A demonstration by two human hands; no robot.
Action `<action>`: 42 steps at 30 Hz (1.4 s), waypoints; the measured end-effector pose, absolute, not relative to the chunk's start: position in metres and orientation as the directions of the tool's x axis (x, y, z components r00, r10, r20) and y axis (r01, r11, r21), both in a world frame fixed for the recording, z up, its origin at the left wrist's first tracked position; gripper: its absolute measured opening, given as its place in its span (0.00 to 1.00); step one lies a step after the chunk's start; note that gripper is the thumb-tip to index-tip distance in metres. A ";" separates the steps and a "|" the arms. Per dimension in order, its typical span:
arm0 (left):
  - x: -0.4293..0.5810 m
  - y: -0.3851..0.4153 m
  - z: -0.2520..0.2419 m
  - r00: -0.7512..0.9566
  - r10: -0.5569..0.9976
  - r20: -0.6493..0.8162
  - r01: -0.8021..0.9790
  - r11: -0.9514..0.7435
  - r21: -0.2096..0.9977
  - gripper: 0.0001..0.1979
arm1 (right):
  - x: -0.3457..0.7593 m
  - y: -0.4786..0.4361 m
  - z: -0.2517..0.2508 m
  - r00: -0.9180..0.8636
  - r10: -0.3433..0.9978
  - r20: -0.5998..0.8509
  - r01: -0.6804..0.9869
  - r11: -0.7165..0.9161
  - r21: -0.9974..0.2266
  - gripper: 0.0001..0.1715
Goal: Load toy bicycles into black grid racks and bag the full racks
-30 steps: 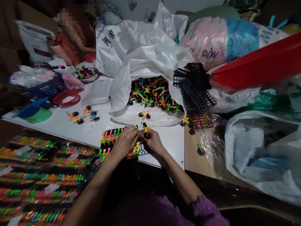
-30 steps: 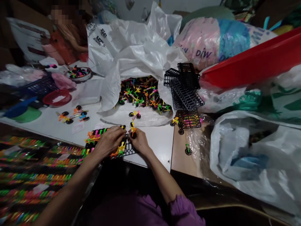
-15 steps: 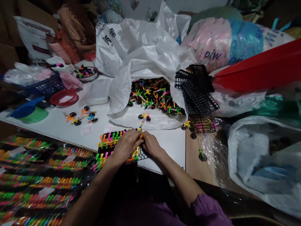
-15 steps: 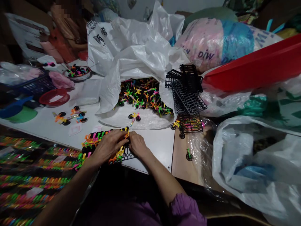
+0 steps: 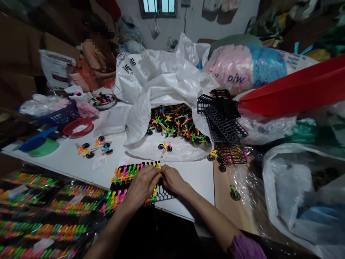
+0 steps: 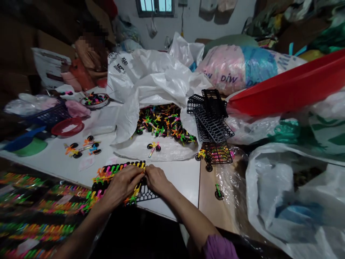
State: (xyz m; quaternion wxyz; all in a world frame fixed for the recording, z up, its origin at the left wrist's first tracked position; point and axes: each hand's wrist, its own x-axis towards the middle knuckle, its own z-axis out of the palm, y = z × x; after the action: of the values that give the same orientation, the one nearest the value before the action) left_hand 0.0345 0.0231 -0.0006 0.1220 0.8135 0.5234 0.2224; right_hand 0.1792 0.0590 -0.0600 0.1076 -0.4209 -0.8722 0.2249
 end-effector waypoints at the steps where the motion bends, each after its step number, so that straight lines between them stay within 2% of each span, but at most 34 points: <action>1: 0.035 0.023 -0.001 0.345 0.908 0.237 0.799 -0.416 0.434 0.11 | 0.181 0.061 -0.061 -0.628 0.779 0.009 0.680 0.554 -0.481 0.12; 9: 0.037 0.019 -0.005 0.300 0.903 0.307 0.814 -0.411 0.411 0.11 | 0.185 0.065 -0.065 -0.657 0.749 0.087 0.587 0.580 -0.565 0.08; 14: 0.037 0.019 -0.006 0.301 0.903 0.306 0.798 -0.414 0.438 0.11 | 0.180 0.053 -0.061 -0.594 0.804 0.036 0.695 0.535 -0.481 0.12; 19: 0.035 0.018 -0.004 0.302 0.903 0.306 0.790 -0.417 0.449 0.10 | 0.190 0.091 -0.033 -0.769 0.637 -0.059 0.577 0.652 -0.491 0.10; 23: 0.035 0.017 -0.001 0.298 0.914 0.274 0.806 -0.395 0.440 0.09 | 0.177 0.135 -0.019 -0.563 0.824 -0.059 0.785 0.511 -0.349 0.13; 27: 0.036 0.015 0.003 0.304 0.919 0.252 0.819 -0.387 0.424 0.10 | 0.165 0.138 -0.025 -0.500 0.857 -0.123 0.850 0.459 -0.258 0.13; 31: 0.036 0.019 0.002 0.305 0.920 0.247 0.825 -0.385 0.414 0.11 | 0.198 0.108 -0.028 -0.445 0.894 -0.044 0.877 0.425 -0.223 0.15; 33: 0.035 0.026 0.000 0.296 0.925 0.239 0.841 -0.371 0.394 0.12 | 0.221 0.090 -0.026 -0.405 0.914 -0.003 0.883 0.390 -0.262 0.14; 37: 0.030 0.044 -0.005 0.270 0.931 0.248 0.867 -0.347 0.358 0.13 | 0.244 0.063 -0.021 -0.259 0.962 0.083 0.843 0.268 -0.466 0.11; 40: 0.027 0.050 0.000 0.251 0.936 0.247 0.882 -0.326 0.340 0.13 | 0.243 0.050 -0.015 -0.220 0.959 0.179 0.762 0.284 -0.582 0.10; 42: 0.028 0.048 0.009 0.220 0.931 0.292 0.859 -0.327 0.394 0.13 | 0.240 0.044 -0.009 -0.234 0.946 0.224 0.730 0.323 -0.602 0.09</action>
State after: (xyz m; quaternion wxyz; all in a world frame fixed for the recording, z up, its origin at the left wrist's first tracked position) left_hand 0.0283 0.0482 0.0089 0.0738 0.7774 0.5756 0.2428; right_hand 0.2400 0.0440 -0.0085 0.2840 -0.5498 -0.7621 0.1904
